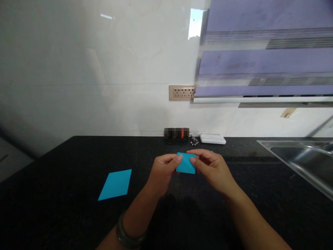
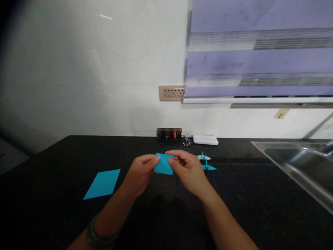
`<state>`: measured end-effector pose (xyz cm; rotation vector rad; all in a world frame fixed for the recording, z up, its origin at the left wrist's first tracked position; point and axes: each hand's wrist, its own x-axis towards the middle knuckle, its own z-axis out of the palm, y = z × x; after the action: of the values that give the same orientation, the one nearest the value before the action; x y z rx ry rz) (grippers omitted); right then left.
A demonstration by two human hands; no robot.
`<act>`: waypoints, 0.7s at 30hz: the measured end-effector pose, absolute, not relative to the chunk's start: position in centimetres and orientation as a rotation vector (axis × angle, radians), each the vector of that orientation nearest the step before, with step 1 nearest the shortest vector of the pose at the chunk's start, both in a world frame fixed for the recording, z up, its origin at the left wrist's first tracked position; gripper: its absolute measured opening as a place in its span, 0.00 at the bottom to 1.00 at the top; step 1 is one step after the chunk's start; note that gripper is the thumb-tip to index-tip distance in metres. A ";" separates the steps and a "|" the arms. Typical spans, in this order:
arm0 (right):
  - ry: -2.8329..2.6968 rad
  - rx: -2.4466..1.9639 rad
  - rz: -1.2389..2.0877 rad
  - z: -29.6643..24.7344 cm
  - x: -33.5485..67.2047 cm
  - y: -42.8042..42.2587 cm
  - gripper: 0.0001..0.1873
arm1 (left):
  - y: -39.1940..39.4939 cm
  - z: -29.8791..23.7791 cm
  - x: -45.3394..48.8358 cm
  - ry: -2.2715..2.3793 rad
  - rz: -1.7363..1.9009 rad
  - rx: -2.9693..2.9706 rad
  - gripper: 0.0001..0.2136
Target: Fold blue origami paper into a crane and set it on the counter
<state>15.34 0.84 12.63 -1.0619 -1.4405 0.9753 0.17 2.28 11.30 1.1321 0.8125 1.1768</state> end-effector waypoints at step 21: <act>-1.424 -1.105 0.343 11.4 13.9 0.7 0.03 | 2.2 11.4 0.3 0.826 1.270 1.025 0.11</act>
<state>13.94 0.70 11.38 -1.1050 -1.4239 0.3434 0.32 2.16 11.35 1.0248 0.8257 1.2699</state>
